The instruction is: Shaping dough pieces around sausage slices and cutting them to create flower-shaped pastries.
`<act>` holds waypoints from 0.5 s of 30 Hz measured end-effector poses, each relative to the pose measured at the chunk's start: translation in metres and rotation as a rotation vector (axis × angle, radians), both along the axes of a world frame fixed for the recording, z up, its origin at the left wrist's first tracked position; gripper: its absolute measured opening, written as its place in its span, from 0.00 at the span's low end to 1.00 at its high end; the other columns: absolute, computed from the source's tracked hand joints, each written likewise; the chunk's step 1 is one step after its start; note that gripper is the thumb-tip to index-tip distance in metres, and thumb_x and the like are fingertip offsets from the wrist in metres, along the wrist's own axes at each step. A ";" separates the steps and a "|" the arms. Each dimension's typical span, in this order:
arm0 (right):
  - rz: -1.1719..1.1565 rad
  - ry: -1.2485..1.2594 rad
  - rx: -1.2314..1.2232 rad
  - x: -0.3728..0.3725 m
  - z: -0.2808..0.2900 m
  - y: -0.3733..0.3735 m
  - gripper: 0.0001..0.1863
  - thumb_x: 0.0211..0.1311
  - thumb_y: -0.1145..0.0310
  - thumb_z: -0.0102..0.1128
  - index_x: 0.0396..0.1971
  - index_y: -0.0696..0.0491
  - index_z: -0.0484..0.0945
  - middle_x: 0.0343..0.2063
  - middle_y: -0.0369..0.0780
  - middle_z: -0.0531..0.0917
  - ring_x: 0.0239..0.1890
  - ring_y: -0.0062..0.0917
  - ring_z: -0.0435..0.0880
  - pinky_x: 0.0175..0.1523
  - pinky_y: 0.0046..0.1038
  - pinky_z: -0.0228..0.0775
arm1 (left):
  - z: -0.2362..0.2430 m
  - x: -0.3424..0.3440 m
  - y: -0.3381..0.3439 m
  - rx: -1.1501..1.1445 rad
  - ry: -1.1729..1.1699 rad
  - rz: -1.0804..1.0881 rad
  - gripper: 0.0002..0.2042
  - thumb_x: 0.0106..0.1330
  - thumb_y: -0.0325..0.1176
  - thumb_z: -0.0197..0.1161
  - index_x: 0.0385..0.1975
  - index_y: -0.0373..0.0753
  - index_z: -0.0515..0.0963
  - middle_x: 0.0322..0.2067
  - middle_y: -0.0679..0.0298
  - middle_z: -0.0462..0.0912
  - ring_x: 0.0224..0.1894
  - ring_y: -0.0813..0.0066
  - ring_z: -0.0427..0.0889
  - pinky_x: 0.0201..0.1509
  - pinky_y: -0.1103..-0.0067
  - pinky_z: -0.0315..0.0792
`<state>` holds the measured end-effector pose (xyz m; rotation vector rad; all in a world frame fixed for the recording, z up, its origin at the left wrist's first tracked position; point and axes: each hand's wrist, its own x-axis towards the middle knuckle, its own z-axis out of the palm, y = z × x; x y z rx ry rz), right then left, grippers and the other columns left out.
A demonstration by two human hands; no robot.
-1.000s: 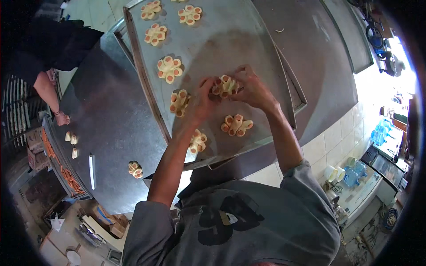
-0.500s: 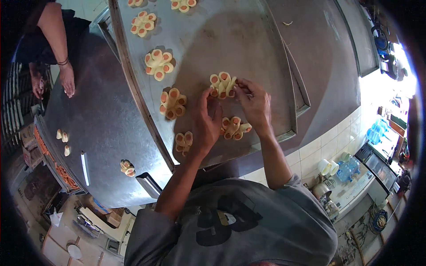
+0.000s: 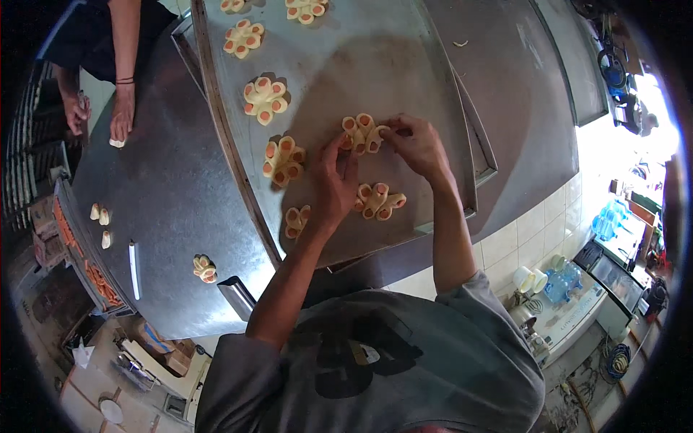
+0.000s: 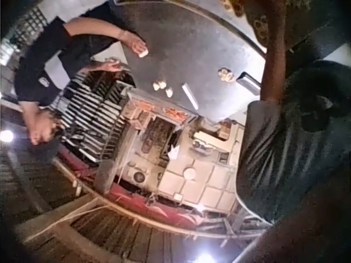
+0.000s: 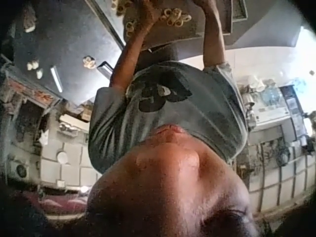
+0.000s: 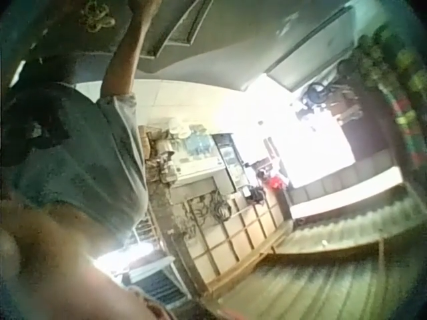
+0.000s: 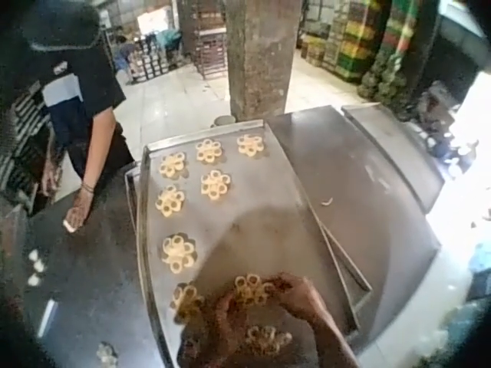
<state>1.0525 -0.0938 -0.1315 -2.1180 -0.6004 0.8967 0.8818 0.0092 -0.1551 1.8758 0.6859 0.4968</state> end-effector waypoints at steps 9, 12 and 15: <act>-0.146 -0.034 -0.025 -0.003 0.001 0.009 0.15 0.60 0.68 0.68 0.44 0.58 0.85 0.34 0.41 0.89 0.34 0.21 0.87 0.37 0.24 0.78 | 0.002 -0.003 -0.006 -0.025 -0.032 0.013 0.22 0.64 0.19 0.60 0.59 0.31 0.71 0.52 0.49 0.72 0.50 0.57 0.80 0.51 0.71 0.79; -0.194 0.077 0.085 -0.003 -0.012 0.003 0.15 0.61 0.71 0.66 0.47 0.57 0.84 0.38 0.41 0.89 0.37 0.21 0.87 0.39 0.24 0.80 | 0.010 -0.002 -0.003 0.017 -0.013 0.001 0.22 0.64 0.19 0.60 0.59 0.31 0.71 0.52 0.50 0.73 0.50 0.58 0.80 0.51 0.72 0.79; -0.226 0.090 0.105 -0.005 -0.012 0.003 0.15 0.63 0.72 0.64 0.50 0.56 0.84 0.40 0.38 0.89 0.40 0.19 0.87 0.43 0.24 0.81 | 0.012 0.001 -0.002 0.055 0.017 -0.011 0.23 0.64 0.18 0.60 0.60 0.30 0.70 0.51 0.50 0.74 0.50 0.57 0.81 0.51 0.72 0.79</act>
